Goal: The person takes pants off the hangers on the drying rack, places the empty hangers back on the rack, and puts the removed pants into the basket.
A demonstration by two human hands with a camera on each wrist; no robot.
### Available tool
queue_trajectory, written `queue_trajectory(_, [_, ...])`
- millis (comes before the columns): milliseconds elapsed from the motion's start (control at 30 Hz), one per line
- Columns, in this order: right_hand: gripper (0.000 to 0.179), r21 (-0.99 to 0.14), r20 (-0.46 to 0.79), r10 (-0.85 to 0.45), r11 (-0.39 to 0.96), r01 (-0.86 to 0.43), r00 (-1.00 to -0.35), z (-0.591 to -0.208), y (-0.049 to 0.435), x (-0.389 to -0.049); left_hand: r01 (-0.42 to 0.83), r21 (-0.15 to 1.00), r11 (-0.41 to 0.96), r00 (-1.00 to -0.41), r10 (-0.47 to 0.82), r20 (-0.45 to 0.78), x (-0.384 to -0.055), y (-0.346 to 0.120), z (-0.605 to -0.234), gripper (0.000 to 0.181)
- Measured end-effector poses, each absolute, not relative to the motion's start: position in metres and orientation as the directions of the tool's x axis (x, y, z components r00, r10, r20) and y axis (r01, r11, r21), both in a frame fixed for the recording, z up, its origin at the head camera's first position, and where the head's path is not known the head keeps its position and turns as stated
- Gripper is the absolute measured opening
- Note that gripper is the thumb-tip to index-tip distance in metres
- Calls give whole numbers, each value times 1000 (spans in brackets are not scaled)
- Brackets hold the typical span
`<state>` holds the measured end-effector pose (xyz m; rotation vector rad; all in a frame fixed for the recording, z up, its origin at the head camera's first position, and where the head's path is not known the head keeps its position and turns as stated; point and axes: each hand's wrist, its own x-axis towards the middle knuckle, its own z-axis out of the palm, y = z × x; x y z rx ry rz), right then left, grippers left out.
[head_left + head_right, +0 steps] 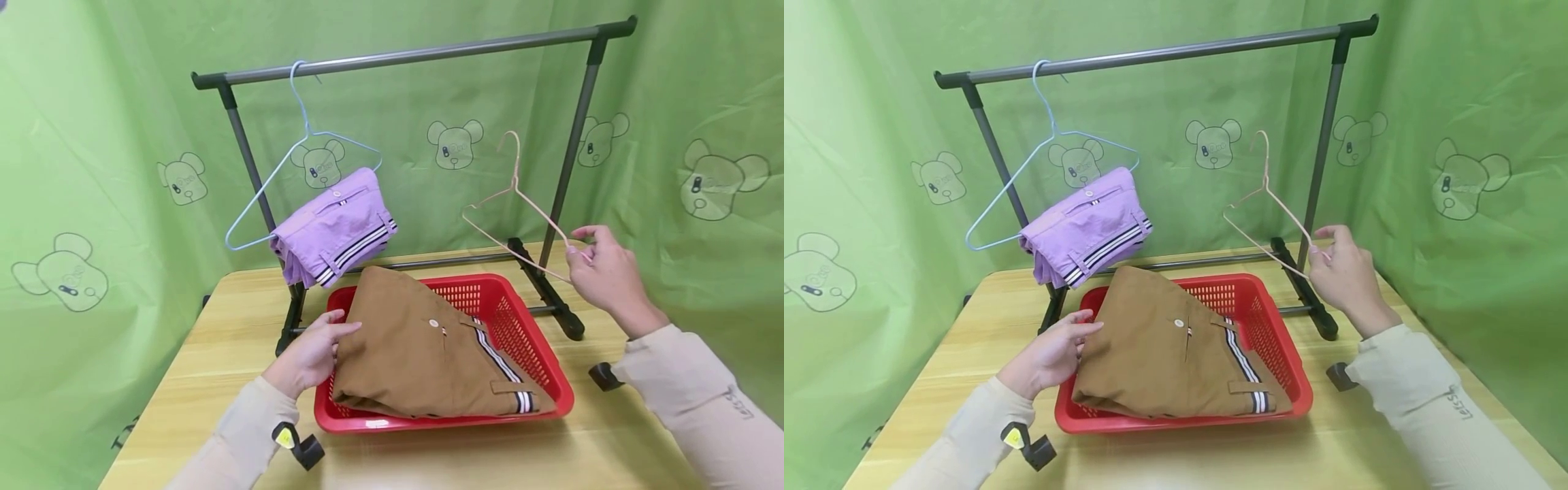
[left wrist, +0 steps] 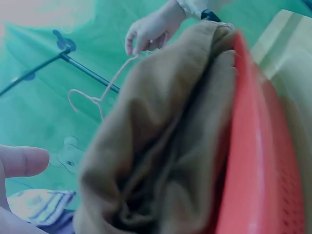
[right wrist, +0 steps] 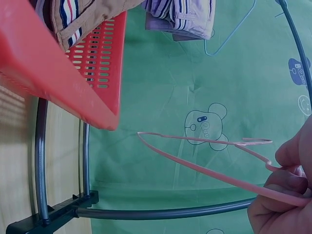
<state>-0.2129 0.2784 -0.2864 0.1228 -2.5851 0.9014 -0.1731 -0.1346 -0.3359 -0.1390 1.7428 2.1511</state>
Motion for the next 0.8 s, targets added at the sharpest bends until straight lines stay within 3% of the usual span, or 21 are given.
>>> queue_trajectory(200, [40,-580,394,45,787,-210,-918,-285,275,-213,-190,981,-27,-970,163,-183,-176,-127,-325,69])
queue_trajectory(333, [40,-577,405,42,786,-220,-914,-284,274,-213,-5,965,261,-969,237,-69,-177,-120,-316,62])
queue_trajectory(467, [40,-581,415,45,782,-227,-909,-282,273,-213,338,735,588,-874,487,12,-180,-108,-308,58])
queue_trajectory(567, [40,-590,422,51,773,-231,-905,-280,272,-212,579,516,632,-757,651,52,-184,-95,-305,56])
queue_trajectory(700, [38,-597,438,63,766,-238,-897,-279,269,-210,678,401,616,-665,747,-24,-190,-80,-306,62])
queue_trajectory(800, [38,-600,442,65,763,-241,-895,-278,268,-209,663,367,652,-649,746,-152,-191,-72,-306,74])
